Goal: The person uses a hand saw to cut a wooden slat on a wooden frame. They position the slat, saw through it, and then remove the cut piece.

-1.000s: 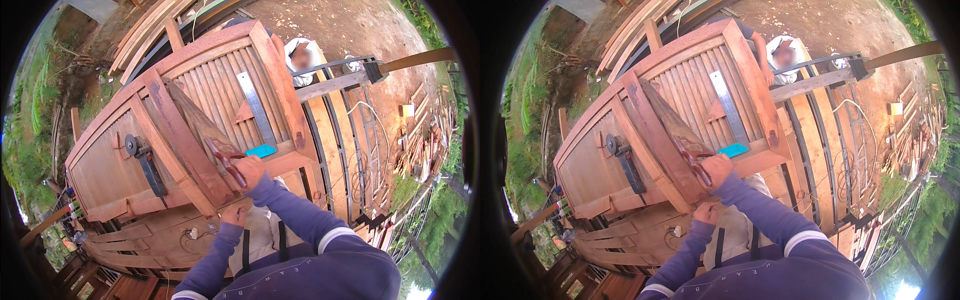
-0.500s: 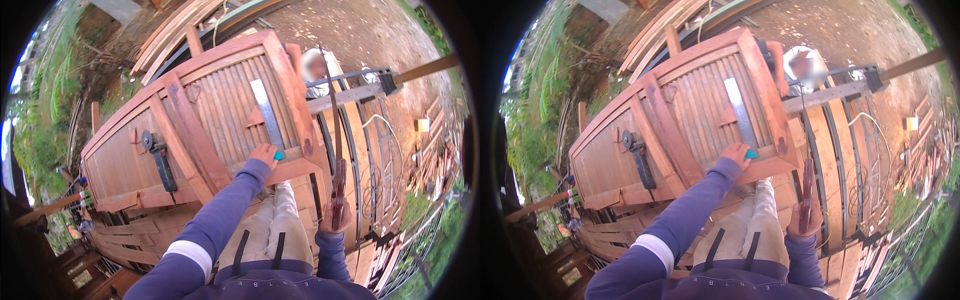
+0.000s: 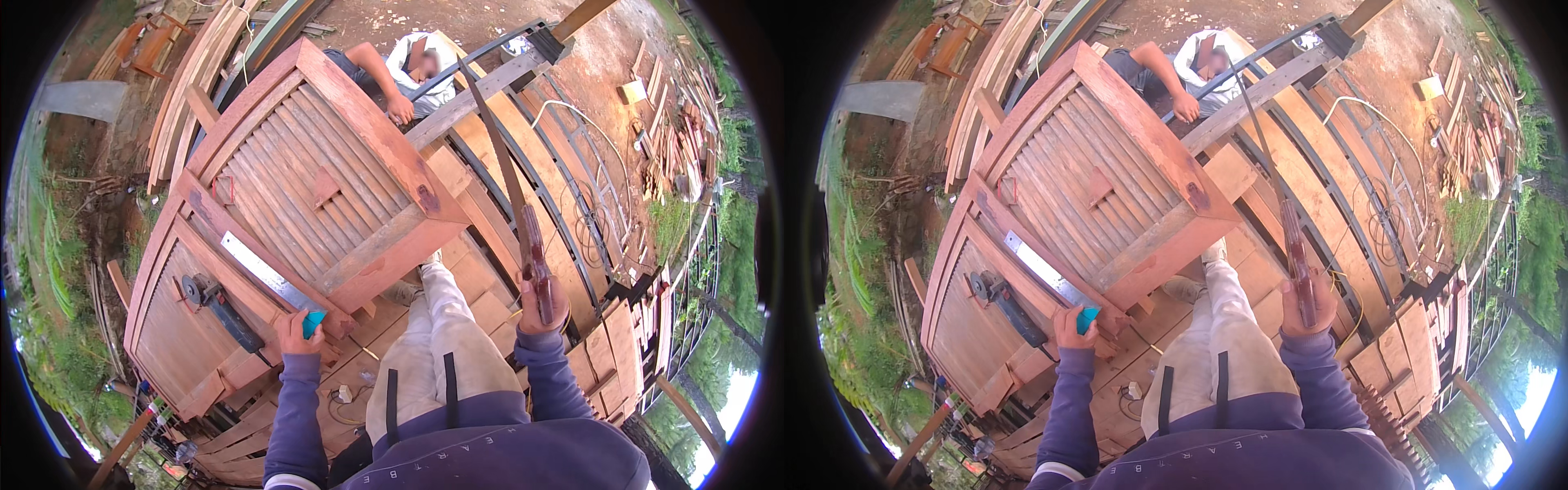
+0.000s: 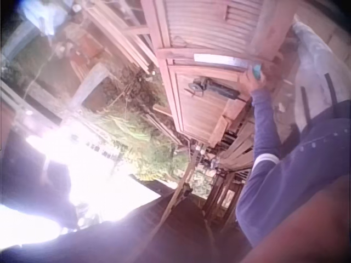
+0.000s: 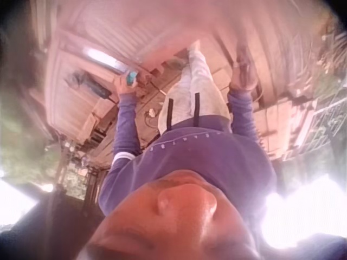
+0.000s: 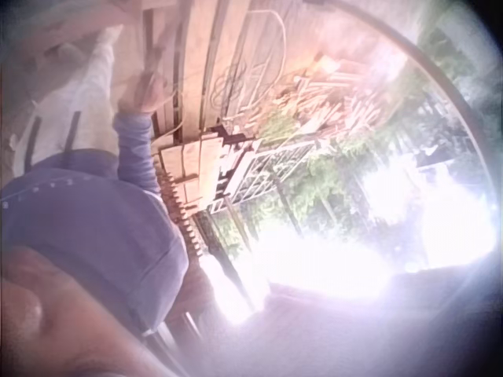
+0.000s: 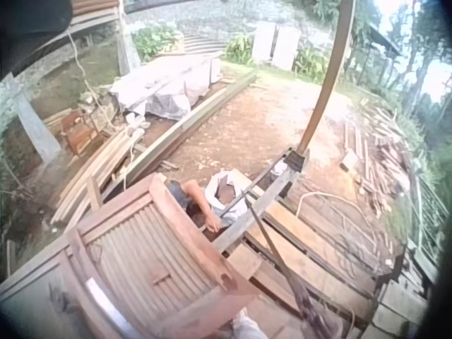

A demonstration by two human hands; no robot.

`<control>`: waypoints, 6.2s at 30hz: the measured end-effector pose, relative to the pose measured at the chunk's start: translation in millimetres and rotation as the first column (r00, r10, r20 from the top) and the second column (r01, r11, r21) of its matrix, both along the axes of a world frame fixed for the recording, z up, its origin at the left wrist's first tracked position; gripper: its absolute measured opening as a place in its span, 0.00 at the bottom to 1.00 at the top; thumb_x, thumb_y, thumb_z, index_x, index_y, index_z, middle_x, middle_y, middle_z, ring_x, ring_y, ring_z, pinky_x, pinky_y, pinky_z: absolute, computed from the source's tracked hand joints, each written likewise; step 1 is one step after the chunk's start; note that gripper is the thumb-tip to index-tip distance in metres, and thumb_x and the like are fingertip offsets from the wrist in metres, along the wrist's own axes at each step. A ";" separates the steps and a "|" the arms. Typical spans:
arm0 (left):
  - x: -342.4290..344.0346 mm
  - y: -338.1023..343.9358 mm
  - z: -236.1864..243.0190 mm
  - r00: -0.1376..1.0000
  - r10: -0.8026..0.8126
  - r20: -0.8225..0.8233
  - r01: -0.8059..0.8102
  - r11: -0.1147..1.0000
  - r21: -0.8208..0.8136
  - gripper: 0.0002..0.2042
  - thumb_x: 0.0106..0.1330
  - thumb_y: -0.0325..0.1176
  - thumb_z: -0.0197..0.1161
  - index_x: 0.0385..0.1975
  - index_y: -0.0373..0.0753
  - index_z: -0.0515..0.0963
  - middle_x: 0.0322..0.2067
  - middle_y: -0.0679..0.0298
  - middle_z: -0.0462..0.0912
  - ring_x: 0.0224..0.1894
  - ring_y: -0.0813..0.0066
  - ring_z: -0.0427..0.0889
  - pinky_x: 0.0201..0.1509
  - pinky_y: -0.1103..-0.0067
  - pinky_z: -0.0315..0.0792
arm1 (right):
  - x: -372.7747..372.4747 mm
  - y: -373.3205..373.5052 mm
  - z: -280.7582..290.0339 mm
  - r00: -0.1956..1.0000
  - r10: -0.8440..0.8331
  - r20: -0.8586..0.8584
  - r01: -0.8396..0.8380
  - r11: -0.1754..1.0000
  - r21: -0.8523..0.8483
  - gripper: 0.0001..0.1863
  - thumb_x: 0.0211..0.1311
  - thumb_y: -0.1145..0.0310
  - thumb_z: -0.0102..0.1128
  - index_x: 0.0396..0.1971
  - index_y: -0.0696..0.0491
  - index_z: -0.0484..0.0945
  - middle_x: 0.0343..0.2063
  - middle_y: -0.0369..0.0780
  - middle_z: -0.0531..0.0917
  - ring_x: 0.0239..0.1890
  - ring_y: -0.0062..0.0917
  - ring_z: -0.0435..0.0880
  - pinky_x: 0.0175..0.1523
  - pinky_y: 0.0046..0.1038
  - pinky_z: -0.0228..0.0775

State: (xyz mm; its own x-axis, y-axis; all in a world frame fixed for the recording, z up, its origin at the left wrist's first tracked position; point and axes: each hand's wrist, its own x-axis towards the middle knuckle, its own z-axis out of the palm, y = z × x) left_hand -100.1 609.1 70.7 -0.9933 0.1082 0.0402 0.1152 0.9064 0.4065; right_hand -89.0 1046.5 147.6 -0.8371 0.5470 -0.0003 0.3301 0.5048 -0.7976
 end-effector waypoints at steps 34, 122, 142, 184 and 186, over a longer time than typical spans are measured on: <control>-112.3 206.9 51.1 0.859 0.475 -0.191 -0.383 0.844 0.374 0.14 0.55 0.24 0.62 0.43 0.34 0.77 0.41 0.53 0.78 0.45 0.59 0.78 0.52 0.70 0.71 | -12.4 119.9 -0.1 0.499 0.866 -0.019 -0.842 0.480 -0.246 0.13 0.44 0.71 0.73 0.19 0.53 0.73 0.14 0.41 0.71 0.18 0.39 0.72 0.25 0.36 0.64; -290.1 319.1 -115.7 0.789 0.610 -0.077 -0.613 0.770 -0.178 0.43 0.54 0.46 0.65 0.69 0.38 0.56 0.61 0.38 0.62 0.62 0.42 0.65 0.66 0.65 0.63 | -72.9 228.4 -106.1 0.328 0.876 -0.355 -0.921 0.213 -0.326 0.12 0.35 0.71 0.71 0.18 0.54 0.73 0.16 0.39 0.72 0.17 0.35 0.73 0.25 0.33 0.66; -288.8 321.2 -111.9 0.786 0.615 -0.071 -0.613 0.758 -0.222 0.42 0.54 0.47 0.65 0.69 0.40 0.58 0.61 0.38 0.63 0.62 0.43 0.67 0.66 0.65 0.63 | -51.7 277.1 -74.1 0.374 0.895 -0.243 -0.882 0.261 -0.393 0.13 0.34 0.72 0.71 0.16 0.53 0.71 0.14 0.38 0.70 0.16 0.34 0.72 0.23 0.32 0.63; -286.8 318.3 -114.4 0.804 0.584 -0.109 -0.592 0.769 -0.242 0.42 0.53 0.46 0.65 0.68 0.37 0.58 0.60 0.38 0.64 0.60 0.42 0.68 0.65 0.65 0.63 | -41.6 320.8 -102.2 0.262 0.939 -0.224 -0.931 0.184 -0.316 0.14 0.35 0.68 0.72 0.19 0.54 0.73 0.17 0.38 0.73 0.20 0.33 0.74 0.26 0.32 0.66; -291.1 324.4 -111.0 0.798 0.594 -0.103 -0.599 0.763 -0.241 0.42 0.53 0.45 0.65 0.68 0.37 0.58 0.59 0.38 0.64 0.60 0.42 0.68 0.65 0.64 0.63 | -49.8 319.1 -96.7 0.307 0.907 -0.287 -0.913 0.195 -0.359 0.13 0.34 0.69 0.71 0.18 0.53 0.73 0.16 0.38 0.72 0.19 0.34 0.74 0.25 0.33 0.64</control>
State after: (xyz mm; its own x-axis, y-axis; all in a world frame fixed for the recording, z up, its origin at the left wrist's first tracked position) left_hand -391.2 933.5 -40.3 -0.8600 -0.4971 0.1153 -0.4775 0.8636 0.1617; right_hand -138.7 1365.6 50.9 -0.7563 -0.6527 0.0441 -0.1445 0.1009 -0.9843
